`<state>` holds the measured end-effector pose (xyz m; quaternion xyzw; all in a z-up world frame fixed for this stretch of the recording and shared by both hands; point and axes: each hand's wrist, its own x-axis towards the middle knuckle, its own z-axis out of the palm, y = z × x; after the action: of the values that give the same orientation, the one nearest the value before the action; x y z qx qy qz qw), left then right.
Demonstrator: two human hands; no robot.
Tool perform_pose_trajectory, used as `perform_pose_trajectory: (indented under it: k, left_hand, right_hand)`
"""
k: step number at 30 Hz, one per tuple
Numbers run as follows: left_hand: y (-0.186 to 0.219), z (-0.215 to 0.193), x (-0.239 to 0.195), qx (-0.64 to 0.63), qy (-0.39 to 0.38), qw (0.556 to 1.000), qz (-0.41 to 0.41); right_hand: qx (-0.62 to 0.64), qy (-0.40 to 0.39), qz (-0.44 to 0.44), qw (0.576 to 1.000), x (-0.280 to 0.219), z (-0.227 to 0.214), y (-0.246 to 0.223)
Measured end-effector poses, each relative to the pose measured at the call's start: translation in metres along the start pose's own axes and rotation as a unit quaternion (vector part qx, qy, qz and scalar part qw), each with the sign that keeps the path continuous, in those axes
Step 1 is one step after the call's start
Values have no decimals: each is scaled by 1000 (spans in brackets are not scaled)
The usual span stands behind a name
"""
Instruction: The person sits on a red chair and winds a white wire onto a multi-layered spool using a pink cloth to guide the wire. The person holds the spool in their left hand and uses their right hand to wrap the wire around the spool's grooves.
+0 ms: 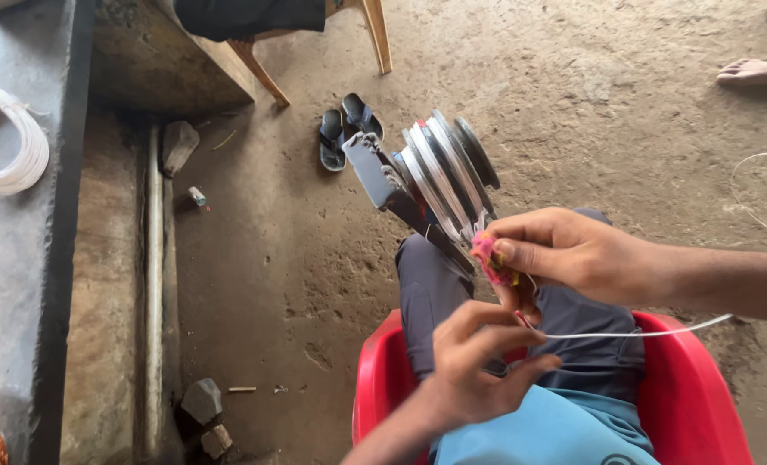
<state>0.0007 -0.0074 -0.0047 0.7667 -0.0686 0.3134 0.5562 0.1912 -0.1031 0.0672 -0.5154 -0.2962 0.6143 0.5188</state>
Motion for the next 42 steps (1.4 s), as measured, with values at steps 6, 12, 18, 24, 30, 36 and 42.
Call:
perform_pose_trajectory:
  k: [6, 12, 18, 24, 30, 36, 42]
  left_hand:
    - [-29, 42, -17, -521, 59, 797, -299]
    - [-43, 47, -37, -673, 5, 668, -316]
    - [-61, 49, -49, -745, -21, 593, -304]
    - [-60, 58, -52, -718, -24, 619, -317]
    - [-37, 46, -24, -491, -18, 808, -325]
    - [-27, -35, 10, 206, 312, 927, -15]
    - [-77, -55, 89, 125, 311, 942, 27]
  right_hand:
    - [60, -24, 5, 998, 2, 8, -5]
    - [-41, 49, 59, 996, 5, 9, -2]
    - [-58, -5, -17, 998, 5, 0, 10]
    - [-33, -16, -26, 999, 8, 5, 14]
    - [-49, 24, 61, 997, 1, 2, 15]
    - [-47, 17, 33, 998, -5, 8, -4]
    - [-68, 16, -14, 997, -22, 12, -14]
